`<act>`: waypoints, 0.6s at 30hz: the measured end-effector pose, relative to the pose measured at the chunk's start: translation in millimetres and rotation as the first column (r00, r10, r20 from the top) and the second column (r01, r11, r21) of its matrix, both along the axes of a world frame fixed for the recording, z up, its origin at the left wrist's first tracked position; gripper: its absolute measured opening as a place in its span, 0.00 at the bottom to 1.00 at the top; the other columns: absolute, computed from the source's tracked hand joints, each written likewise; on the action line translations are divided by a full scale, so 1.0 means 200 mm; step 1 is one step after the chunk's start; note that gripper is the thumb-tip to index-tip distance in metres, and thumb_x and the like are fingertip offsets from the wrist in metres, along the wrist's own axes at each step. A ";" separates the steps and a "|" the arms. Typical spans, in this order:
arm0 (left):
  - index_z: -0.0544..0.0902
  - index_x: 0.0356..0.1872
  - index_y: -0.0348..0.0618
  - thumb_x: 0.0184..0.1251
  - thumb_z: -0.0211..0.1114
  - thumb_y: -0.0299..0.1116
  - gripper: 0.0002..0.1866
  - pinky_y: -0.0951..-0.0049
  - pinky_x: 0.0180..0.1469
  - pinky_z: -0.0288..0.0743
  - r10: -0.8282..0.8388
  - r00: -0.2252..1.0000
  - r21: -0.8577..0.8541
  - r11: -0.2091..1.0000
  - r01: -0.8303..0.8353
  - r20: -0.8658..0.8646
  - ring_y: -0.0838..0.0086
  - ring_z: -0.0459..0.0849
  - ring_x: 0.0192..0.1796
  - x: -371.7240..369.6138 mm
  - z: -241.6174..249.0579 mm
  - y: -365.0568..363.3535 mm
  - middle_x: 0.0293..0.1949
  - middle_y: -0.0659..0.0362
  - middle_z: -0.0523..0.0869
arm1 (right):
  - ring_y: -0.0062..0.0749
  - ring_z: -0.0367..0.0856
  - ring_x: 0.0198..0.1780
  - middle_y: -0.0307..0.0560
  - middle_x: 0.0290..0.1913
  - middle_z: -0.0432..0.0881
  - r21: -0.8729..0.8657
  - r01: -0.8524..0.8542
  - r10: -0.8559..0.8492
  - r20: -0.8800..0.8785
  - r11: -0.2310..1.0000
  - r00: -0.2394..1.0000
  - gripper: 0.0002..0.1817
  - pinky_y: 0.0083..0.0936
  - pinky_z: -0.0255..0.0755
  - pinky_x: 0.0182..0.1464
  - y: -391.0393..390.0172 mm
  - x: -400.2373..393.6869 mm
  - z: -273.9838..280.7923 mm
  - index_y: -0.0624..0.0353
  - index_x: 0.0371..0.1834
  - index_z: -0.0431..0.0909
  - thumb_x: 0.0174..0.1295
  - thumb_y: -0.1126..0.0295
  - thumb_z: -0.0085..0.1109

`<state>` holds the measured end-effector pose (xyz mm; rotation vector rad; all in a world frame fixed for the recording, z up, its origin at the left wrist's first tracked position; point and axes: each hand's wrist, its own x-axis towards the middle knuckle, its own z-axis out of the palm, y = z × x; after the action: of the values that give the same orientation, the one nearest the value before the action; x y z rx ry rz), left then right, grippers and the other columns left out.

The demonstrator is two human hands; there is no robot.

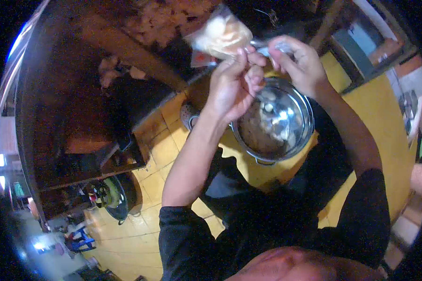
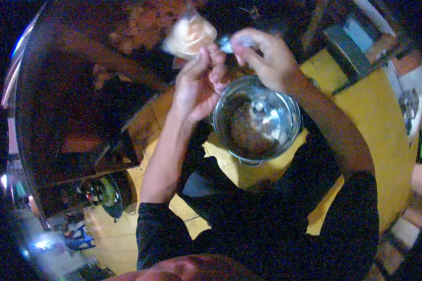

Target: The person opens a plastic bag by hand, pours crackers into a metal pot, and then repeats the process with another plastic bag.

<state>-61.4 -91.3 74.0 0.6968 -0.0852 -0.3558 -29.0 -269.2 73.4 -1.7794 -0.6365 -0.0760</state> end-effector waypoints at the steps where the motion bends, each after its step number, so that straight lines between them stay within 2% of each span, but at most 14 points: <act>1: 0.71 0.43 0.43 0.76 0.48 0.45 0.15 0.78 0.25 0.62 0.010 0.999 0.042 0.999 -0.009 -0.040 0.80 0.68 0.23 0.00 -0.01 0.00 0.26 0.64 0.72 | 0.29 0.78 0.36 0.40 0.35 0.80 -0.086 0.092 -0.058 0.338 0.992 0.939 0.06 0.25 0.71 0.42 -0.01 0.01 -0.01 0.56 0.38 0.79 0.62 0.68 0.56; 2: 0.72 0.39 0.44 0.76 0.48 0.44 0.14 0.79 0.23 0.58 -0.020 0.998 0.145 0.989 0.027 -0.052 0.81 0.65 0.21 -0.01 -0.01 0.00 0.22 0.65 0.70 | 0.36 0.80 0.39 0.43 0.39 0.81 -0.145 0.208 -0.069 0.640 0.967 0.766 0.06 0.29 0.72 0.44 -0.02 0.02 -0.02 0.56 0.38 0.79 0.58 0.70 0.57; 3: 0.72 0.36 0.45 0.76 0.48 0.43 0.13 0.79 0.22 0.56 -0.088 0.993 0.215 0.971 0.104 -0.081 0.81 0.64 0.19 0.00 -0.03 0.00 0.20 0.66 0.69 | 0.40 0.80 0.41 0.45 0.41 0.82 -0.165 0.252 -0.020 0.800 0.953 0.600 0.09 0.32 0.73 0.46 -0.02 0.03 0.00 0.57 0.38 0.79 0.53 0.72 0.58; 4: 0.72 0.33 0.45 0.76 0.49 0.41 0.13 0.80 0.22 0.55 -0.152 0.982 0.280 0.943 0.178 -0.113 0.81 0.62 0.18 0.01 -0.03 0.01 0.18 0.67 0.67 | 0.45 0.80 0.44 0.47 0.43 0.82 -0.179 0.296 0.047 0.913 0.938 0.405 0.12 0.36 0.73 0.49 -0.01 0.03 0.03 0.57 0.39 0.79 0.49 0.73 0.58; 5: 0.73 0.28 0.46 0.74 0.48 0.38 0.14 0.81 0.22 0.55 -0.185 0.974 0.378 0.899 0.222 -0.132 0.82 0.63 0.18 0.00 -0.03 0.02 0.17 0.67 0.68 | 0.47 0.80 0.50 0.48 0.45 0.82 -0.290 0.172 0.207 0.900 0.942 0.385 0.13 0.36 0.75 0.51 -0.01 0.03 0.06 0.59 0.38 0.80 0.46 0.74 0.62; 6: 0.73 0.27 0.43 0.73 0.47 0.37 0.14 0.78 0.22 0.59 -0.193 0.981 0.674 0.728 0.122 0.031 0.81 0.67 0.20 -0.01 -0.02 0.01 0.19 0.66 0.72 | 0.47 0.80 0.50 0.48 0.45 0.82 -0.291 0.181 0.200 0.894 0.939 0.401 0.13 0.36 0.75 0.51 -0.01 0.02 0.04 0.59 0.38 0.80 0.46 0.74 0.62; 8: 0.76 0.34 0.39 0.73 0.50 0.38 0.13 0.74 0.29 0.68 -0.278 0.895 0.834 0.528 -0.160 0.347 0.74 0.76 0.26 0.03 -0.12 0.08 0.25 0.60 0.79 | 0.47 0.80 0.51 0.48 0.47 0.82 -0.323 0.030 0.260 0.812 0.946 0.522 0.12 0.38 0.75 0.52 0.01 0.03 -0.03 0.60 0.37 0.79 0.46 0.74 0.62; 9: 0.76 0.34 0.39 0.73 0.50 0.38 0.13 0.74 0.29 0.68 -0.279 0.898 0.836 0.526 -0.153 0.340 0.74 0.76 0.26 0.03 -0.09 0.08 0.25 0.60 0.79 | 0.47 0.81 0.47 0.48 0.44 0.82 -0.299 0.050 0.215 0.782 0.953 0.585 0.12 0.36 0.75 0.51 0.03 0.04 -0.04 0.59 0.38 0.79 0.49 0.73 0.56; 10: 0.75 0.32 0.38 0.73 0.48 0.37 0.14 0.65 0.30 0.69 -0.277 0.797 0.821 0.390 -0.418 0.537 0.62 0.78 0.27 0.02 -0.07 0.06 0.24 0.53 0.80 | 0.47 0.81 0.47 0.48 0.44 0.82 -0.294 0.050 0.209 0.780 0.955 0.590 0.12 0.36 0.75 0.51 0.03 0.03 -0.04 0.59 0.38 0.79 0.49 0.73 0.56; 11: 0.74 0.31 0.37 0.73 0.46 0.37 0.15 0.56 0.31 0.70 -0.309 0.647 0.716 0.246 -0.653 0.697 0.49 0.79 0.28 0.00 -0.05 0.05 0.24 0.46 0.81 | 0.46 0.82 0.46 0.49 0.44 0.83 -0.377 0.110 0.209 0.707 0.920 0.676 0.11 0.36 0.75 0.50 0.02 0.02 -0.04 0.59 0.39 0.79 0.51 0.72 0.57; 12: 0.74 0.31 0.37 0.73 0.46 0.37 0.15 0.56 0.31 0.70 -0.312 0.653 0.723 0.246 -0.646 0.690 0.49 0.79 0.28 0.00 -0.05 0.05 0.24 0.46 0.81 | 0.45 0.82 0.46 0.50 0.44 0.83 -0.463 0.156 0.196 0.624 0.873 0.756 0.11 0.36 0.76 0.49 0.01 0.00 -0.03 0.60 0.39 0.80 0.53 0.71 0.58; 14: 0.74 0.33 0.36 0.71 0.49 0.35 0.12 0.49 0.37 0.70 -0.477 0.620 0.727 0.062 -0.683 0.623 0.40 0.77 0.34 0.02 -0.06 0.08 0.28 0.40 0.80 | 0.45 0.83 0.44 0.51 0.40 0.84 -0.425 0.141 0.142 0.568 0.894 0.811 0.09 0.34 0.76 0.47 0.02 -0.02 0.01 0.61 0.38 0.81 0.57 0.70 0.56; 17: 0.74 0.35 0.35 0.69 0.52 0.33 0.10 0.48 0.36 0.69 -0.528 0.560 0.634 -0.051 -0.771 0.639 0.43 0.78 0.35 0.04 -0.05 0.06 0.30 0.41 0.79 | 0.43 0.83 0.43 0.51 0.38 0.84 -0.363 0.082 0.111 0.481 0.928 0.870 0.08 0.31 0.75 0.45 0.02 0.01 0.01 0.62 0.36 0.81 0.60 0.71 0.55; 18: 0.74 0.35 0.35 0.69 0.52 0.33 0.10 0.48 0.36 0.69 -0.528 0.558 0.633 -0.050 -0.773 0.640 0.43 0.78 0.35 0.04 -0.05 0.06 0.30 0.41 0.79 | 0.44 0.83 0.38 0.54 0.34 0.83 -0.276 0.049 0.062 0.379 0.960 0.923 0.07 0.33 0.75 0.41 0.01 -0.01 0.03 0.64 0.35 0.81 0.60 0.72 0.56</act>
<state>-52.8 -80.2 64.6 2.5205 -0.7608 0.3948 -31.1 -267.0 80.2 -2.0573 -0.9747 -0.3540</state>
